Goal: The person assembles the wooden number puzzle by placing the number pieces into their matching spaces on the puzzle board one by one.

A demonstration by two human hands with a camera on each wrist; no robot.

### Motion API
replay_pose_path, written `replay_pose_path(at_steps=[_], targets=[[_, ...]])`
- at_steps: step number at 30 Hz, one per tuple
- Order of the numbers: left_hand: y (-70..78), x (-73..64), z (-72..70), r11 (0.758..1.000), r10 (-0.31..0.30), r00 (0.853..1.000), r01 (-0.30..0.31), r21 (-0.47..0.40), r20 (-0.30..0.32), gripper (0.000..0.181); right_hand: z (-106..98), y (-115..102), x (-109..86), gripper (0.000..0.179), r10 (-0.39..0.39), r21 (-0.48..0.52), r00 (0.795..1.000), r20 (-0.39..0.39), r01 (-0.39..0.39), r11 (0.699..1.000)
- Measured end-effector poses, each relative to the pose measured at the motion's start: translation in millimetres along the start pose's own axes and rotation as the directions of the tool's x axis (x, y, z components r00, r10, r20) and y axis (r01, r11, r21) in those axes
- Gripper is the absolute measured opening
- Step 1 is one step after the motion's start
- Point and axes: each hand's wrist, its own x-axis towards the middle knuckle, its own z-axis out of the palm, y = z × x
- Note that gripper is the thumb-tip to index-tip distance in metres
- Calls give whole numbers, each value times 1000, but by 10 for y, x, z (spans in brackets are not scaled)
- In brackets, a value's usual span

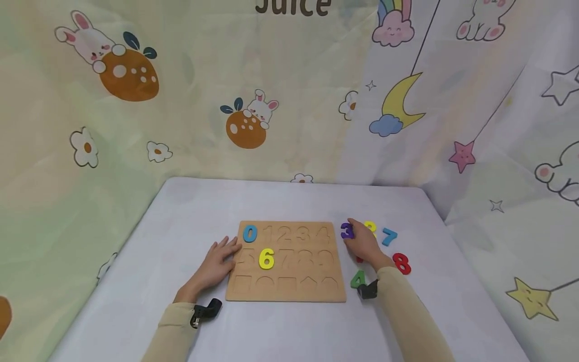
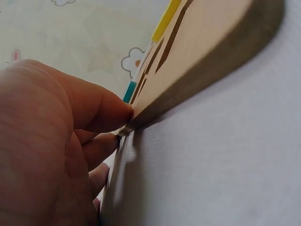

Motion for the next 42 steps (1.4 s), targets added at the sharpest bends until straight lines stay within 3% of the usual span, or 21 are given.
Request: replay_pose_path(at_steps=[10, 18, 29, 37, 42], targets=[[9, -25, 12, 1000, 18, 1000, -18, 8, -25, 46, 95, 26, -27, 72, 33, 34, 996, -78, -31, 999], [6, -29, 6, 1000, 3, 1000, -3, 23, -21, 48, 190, -127, -105, 79, -28, 98, 987, -157, 43, 994], [-3, -28, 8, 1000, 7, 1000, -7, 11, -18, 48, 349, -417, -138, 84, -171, 93, 975, -139, 185, 978], [-18, -29, 12, 1000, 12, 1000, -11, 17, -21, 48, 486, -529, -124, 81, -202, 105, 965, -166, 221, 970], [-13, -28, 0, 1000, 4, 1000, -4, 9, -12, 47, 522, -633, -127, 81, -189, 136, 970, -155, 210, 968]])
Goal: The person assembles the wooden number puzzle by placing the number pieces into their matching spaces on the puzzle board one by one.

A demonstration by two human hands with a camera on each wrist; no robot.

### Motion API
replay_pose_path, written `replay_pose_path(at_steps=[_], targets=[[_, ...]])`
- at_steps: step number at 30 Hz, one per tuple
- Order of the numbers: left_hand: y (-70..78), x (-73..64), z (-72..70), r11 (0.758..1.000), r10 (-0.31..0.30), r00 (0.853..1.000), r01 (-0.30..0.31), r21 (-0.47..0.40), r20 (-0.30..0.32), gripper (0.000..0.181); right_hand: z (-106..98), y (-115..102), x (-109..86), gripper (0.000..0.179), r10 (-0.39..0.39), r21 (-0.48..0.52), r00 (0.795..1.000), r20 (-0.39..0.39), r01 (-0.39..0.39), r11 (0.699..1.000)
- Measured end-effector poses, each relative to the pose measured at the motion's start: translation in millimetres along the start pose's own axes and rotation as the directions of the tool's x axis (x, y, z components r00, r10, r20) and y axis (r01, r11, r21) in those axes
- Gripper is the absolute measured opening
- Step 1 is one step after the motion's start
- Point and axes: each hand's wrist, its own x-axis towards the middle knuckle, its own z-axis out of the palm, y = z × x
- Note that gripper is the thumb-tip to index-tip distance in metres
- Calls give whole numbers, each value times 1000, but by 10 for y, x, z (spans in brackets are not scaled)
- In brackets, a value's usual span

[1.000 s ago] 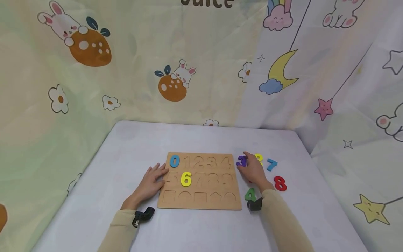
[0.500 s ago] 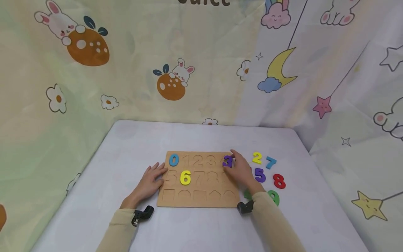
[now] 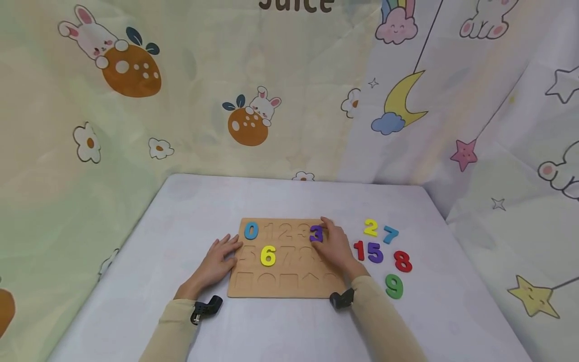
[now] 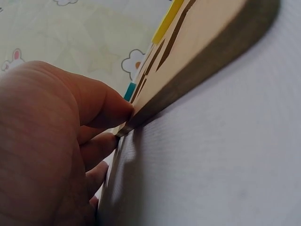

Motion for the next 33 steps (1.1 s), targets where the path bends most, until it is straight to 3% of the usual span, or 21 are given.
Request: replay_pose_path(at_steps=[9, 17, 25, 33], targets=[[-1, -10, -2, 999, 16, 1000, -16, 31, -8, 46, 83, -101, 52, 79, -6, -14, 1000, 6, 6, 1000], [22, -34, -1, 999, 24, 1000, -24, 43, 4, 59, 145, -187, 123, 78, -16, -18, 999, 29, 17, 1000], [42, -47, 11, 998, 16, 1000, -16, 66, 11, 60, 187, -170, 179, 75, -27, -30, 999, 21, 27, 999], [52, -48, -6, 997, 21, 1000, -21, 68, -1, 59, 240, -134, 178, 70, -35, 23, 999, 0, 35, 999]])
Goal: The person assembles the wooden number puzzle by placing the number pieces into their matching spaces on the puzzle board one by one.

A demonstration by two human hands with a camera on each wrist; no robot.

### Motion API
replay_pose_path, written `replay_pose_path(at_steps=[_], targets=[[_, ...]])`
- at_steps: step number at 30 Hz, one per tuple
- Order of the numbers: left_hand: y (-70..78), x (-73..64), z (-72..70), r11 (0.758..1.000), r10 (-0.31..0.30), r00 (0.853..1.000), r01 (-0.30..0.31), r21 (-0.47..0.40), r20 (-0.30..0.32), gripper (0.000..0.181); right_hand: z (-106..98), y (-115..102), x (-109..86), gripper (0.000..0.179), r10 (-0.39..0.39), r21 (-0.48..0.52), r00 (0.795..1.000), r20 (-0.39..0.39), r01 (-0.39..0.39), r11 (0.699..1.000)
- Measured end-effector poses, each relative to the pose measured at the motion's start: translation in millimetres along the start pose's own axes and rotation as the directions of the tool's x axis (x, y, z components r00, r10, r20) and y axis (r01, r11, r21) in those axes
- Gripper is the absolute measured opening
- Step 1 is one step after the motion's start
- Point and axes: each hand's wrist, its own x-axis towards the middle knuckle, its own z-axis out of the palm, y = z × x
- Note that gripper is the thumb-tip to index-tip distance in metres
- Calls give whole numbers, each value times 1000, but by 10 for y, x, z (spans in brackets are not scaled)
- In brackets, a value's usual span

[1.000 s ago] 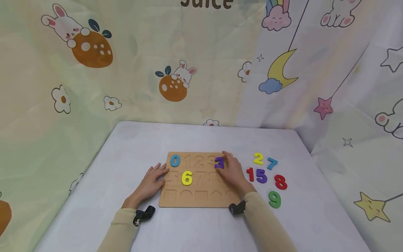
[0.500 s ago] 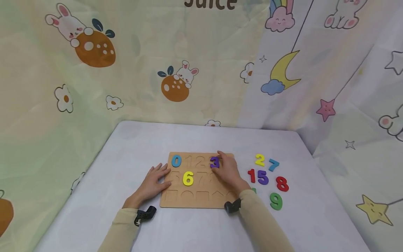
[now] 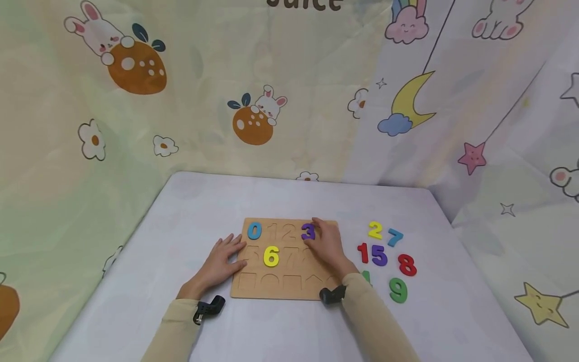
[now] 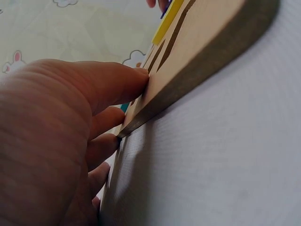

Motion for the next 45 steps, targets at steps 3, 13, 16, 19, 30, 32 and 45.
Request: replay_pose_path(at_steps=[3, 13, 16, 19, 30, 32, 45], targets=[[-12, -3, 4, 1000, -1, 1000, 1, 1, 2, 58, 16, 13, -25, 68, -2, 20, 1000, -7, 2, 1000], [-16, -4, 26, 1000, 4, 1000, -4, -8, 7, 59, 77, 100, -104, 68, 12, 60, 999, -49, -9, 998], [-16, -7, 32, 1000, 1, 1000, -1, -1, 5, 59, 101, 123, -121, 69, 20, 70, 998, -59, -16, 997], [-8, -20, 20, 1000, -6, 1000, 7, -4, 13, 58, 120, 127, -137, 69, 30, 76, 998, -62, -25, 997], [-19, 11, 13, 999, 35, 999, -35, -8, -10, 55, 109, 137, -143, 73, 66, 122, 996, -64, -58, 991], [-26, 14, 31, 999, 42, 999, -42, -9, -15, 55, 112, 150, -157, 73, 71, 142, 995, -68, -61, 988], [-27, 35, 29, 999, 52, 998, -52, -11, -35, 54, -38, 120, -413, 68, 134, 292, 987, -86, -104, 951]])
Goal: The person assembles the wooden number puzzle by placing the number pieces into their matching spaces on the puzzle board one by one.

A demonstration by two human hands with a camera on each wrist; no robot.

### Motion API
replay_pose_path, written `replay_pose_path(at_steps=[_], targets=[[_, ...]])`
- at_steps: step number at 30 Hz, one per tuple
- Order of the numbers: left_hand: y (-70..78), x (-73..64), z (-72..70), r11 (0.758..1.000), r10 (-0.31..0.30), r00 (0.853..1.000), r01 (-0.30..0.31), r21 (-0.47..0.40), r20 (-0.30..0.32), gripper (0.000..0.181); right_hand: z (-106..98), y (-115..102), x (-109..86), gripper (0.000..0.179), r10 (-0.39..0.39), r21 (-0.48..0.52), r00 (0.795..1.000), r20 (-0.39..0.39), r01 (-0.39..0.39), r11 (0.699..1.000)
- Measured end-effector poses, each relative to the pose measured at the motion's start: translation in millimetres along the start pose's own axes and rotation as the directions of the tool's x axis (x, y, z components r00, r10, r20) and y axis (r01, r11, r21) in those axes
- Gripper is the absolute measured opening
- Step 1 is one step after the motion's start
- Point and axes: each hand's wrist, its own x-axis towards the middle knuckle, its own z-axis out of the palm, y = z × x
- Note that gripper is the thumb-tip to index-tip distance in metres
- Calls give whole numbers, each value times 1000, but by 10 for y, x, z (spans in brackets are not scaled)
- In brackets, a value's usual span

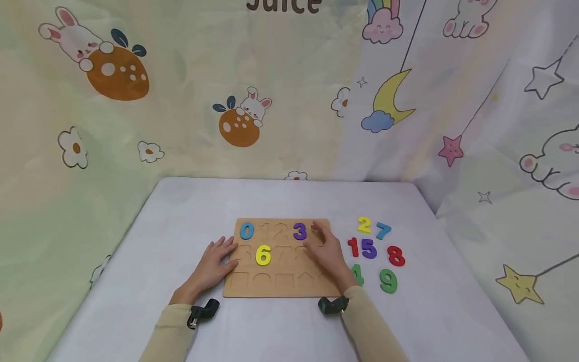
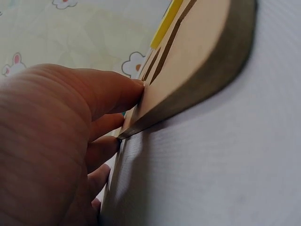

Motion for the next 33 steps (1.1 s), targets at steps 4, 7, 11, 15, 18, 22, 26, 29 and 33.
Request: replay_pose_path(at_steps=[4, 7, 11, 15, 18, 22, 26, 29, 33], targets=[[-15, -6, 16, 1000, 5, 1000, -5, -9, -12, 53, -115, 18, -64, 64, 0, 3, 1000, -24, 0, 1000], [-17, -14, 27, 1000, 9, 1000, -9, -13, -7, 53, -248, 44, -111, 57, -49, -6, 994, -95, 49, 999], [-1, -17, 15, 1000, 12, 1000, -12, -17, -1, 53, -469, 70, -174, 46, -111, -56, 974, -196, 102, 993], [13, -10, -1, 1000, 8, 1000, -8, 2, -4, 54, -687, 113, -248, 45, -111, -159, 974, -196, 80, 984], [6, -8, -2, 1000, -9, 1000, 9, 14, -1, 54, -823, 174, -309, 51, -60, -275, 989, -136, 20, 961], [-14, -14, 6, 999, -24, 1000, 24, 21, 3, 54, -951, 271, -374, 66, 52, -382, 998, -36, -62, 922], [-26, -15, 15, 999, -27, 1000, 27, 27, 12, 54, -1040, 360, -413, 77, 153, -377, 988, 12, -138, 916], [-17, -8, 10, 1000, -24, 1000, 24, 20, 13, 54, -1089, 413, -411, 81, 185, -380, 982, 32, -159, 911], [-1, 7, -2, 1000, -13, 1000, 13, 13, 2, 53, -1136, 424, -389, 81, 173, -399, 984, 51, -139, 906]])
